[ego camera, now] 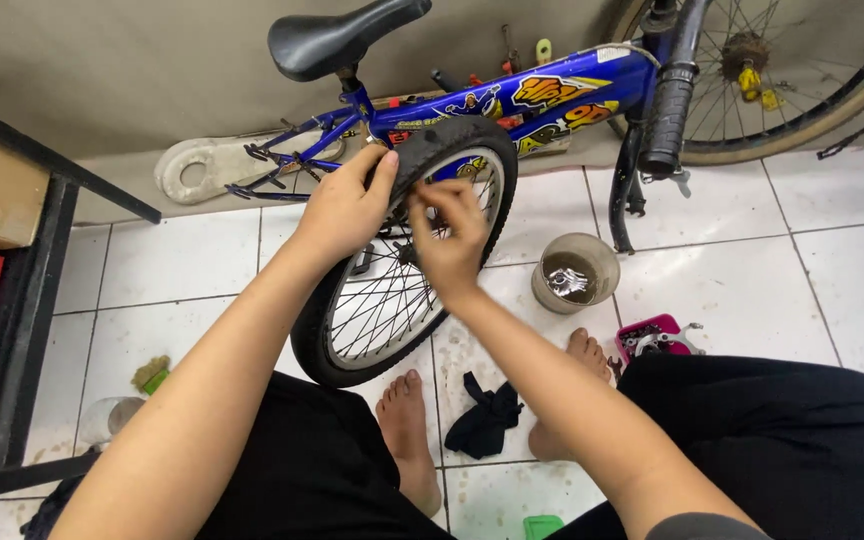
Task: The person sits on the floor and cleans a bicycle wheel using a brush and a cloth. They scrub the tire and rim, dip the brush into a bucket of water, and wipe the wheel with a rag. The person also handles a second wheel and various tools on the floor.
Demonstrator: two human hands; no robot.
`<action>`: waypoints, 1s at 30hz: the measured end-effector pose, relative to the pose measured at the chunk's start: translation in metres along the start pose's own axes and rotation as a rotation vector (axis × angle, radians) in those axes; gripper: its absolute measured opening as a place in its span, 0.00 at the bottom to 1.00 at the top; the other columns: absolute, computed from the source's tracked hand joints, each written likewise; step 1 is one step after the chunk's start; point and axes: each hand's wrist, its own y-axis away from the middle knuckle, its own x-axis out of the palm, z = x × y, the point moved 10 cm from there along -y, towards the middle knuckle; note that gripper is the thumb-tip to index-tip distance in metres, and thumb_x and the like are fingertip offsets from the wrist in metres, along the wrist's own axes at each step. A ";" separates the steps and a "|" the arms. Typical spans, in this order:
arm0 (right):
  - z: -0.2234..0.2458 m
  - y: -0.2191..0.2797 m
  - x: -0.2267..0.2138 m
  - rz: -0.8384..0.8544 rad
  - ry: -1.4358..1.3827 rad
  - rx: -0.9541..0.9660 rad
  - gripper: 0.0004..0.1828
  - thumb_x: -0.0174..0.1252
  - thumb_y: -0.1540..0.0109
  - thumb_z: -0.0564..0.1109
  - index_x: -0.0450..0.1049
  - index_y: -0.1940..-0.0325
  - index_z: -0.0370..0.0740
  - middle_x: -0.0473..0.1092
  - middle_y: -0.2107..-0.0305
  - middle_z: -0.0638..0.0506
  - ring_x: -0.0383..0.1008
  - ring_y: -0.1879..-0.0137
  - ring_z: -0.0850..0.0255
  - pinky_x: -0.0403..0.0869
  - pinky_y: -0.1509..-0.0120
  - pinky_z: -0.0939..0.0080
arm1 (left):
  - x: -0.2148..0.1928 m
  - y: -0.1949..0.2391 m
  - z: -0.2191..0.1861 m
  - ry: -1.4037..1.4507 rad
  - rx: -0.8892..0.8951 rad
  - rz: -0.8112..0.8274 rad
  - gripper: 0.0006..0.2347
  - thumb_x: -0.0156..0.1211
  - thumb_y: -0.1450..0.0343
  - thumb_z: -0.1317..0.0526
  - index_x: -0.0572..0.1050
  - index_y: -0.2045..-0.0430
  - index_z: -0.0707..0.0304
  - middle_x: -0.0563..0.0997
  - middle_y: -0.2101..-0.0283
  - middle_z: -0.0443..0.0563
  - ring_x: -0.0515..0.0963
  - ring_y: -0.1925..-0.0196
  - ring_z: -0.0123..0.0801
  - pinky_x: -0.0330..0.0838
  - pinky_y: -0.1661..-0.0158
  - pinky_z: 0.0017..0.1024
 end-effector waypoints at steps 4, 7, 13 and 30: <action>0.022 0.045 0.025 0.167 -0.179 0.013 0.05 0.65 0.41 0.35 0.80 0.62 0.42 0.71 0.65 0.49 0.75 0.55 0.52 0.74 0.51 0.54 | 0.001 -0.005 0.009 -0.031 -0.052 -0.020 0.21 0.37 0.22 0.42 0.75 0.45 0.48 0.83 0.54 0.64 0.77 0.43 0.63 0.68 0.42 0.56; 0.040 0.088 0.041 0.263 -0.182 -0.131 0.12 0.69 0.44 0.33 0.82 0.57 0.42 0.72 0.63 0.47 0.77 0.60 0.52 0.74 0.57 0.59 | 0.000 -0.007 0.012 -0.025 -0.082 -0.018 0.21 0.36 0.22 0.43 0.75 0.45 0.48 0.83 0.53 0.63 0.77 0.42 0.62 0.67 0.41 0.55; 0.053 0.107 0.044 0.379 -0.164 -0.281 0.11 0.60 0.37 0.34 0.82 0.55 0.46 0.71 0.57 0.46 0.77 0.59 0.53 0.73 0.57 0.61 | -0.002 -0.006 0.014 0.027 -0.099 -0.022 0.22 0.38 0.22 0.42 0.75 0.44 0.50 0.81 0.47 0.65 0.74 0.39 0.64 0.65 0.39 0.54; -0.047 -0.022 -0.012 0.174 0.042 -0.193 0.08 0.65 0.37 0.36 0.83 0.59 0.50 0.74 0.63 0.54 0.74 0.64 0.62 0.74 0.61 0.65 | 0.000 0.004 0.010 0.131 -0.032 -0.064 0.17 0.49 0.23 0.44 0.81 0.52 0.47 0.84 0.59 0.60 0.82 0.49 0.54 0.74 0.50 0.46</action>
